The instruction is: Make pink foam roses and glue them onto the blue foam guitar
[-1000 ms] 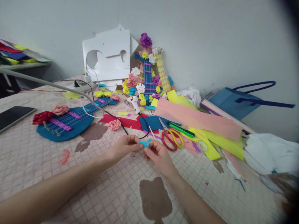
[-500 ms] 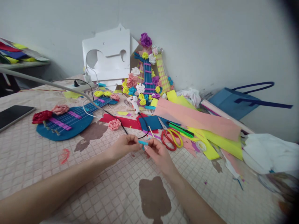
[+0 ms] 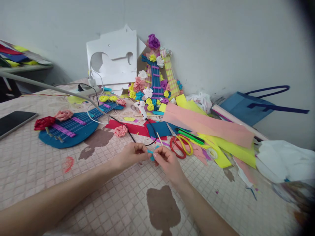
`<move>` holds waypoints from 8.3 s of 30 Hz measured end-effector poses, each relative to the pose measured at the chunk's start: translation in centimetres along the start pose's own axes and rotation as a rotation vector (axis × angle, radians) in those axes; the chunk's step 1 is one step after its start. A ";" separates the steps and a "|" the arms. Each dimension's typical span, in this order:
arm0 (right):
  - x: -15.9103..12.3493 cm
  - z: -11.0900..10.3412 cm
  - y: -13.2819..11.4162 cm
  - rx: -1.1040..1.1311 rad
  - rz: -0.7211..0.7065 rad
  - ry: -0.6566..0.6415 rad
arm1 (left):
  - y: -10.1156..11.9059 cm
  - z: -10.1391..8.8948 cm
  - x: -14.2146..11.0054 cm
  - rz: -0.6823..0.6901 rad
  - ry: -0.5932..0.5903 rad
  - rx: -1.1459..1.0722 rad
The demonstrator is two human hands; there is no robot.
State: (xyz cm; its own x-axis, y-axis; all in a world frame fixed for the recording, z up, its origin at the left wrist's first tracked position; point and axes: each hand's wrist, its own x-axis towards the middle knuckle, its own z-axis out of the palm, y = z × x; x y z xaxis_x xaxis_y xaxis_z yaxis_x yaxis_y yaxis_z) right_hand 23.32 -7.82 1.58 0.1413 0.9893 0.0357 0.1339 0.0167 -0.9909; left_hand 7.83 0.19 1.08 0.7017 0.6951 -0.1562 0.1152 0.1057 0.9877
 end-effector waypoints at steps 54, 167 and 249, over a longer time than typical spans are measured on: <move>0.1 -0.3 0.1 0.014 0.014 -0.035 | 0.3 0.3 -0.3 0.017 -0.030 0.078; 4.0 -10.3 4.6 -1.193 -0.113 0.438 | 1.2 -0.5 -0.1 -0.001 0.156 -0.239; -2.2 1.5 -1.1 0.014 0.166 -0.176 | 3.6 -2.6 -0.4 0.127 0.194 -0.407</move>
State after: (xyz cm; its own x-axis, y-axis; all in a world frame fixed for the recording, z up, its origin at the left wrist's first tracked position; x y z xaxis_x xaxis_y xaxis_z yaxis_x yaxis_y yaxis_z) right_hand 21.41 -9.80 2.38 -0.0128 0.9887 -0.1494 0.1089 -0.1472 -0.9831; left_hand 6.12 2.17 4.74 0.5436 0.8366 -0.0680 -0.2756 0.2544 0.9270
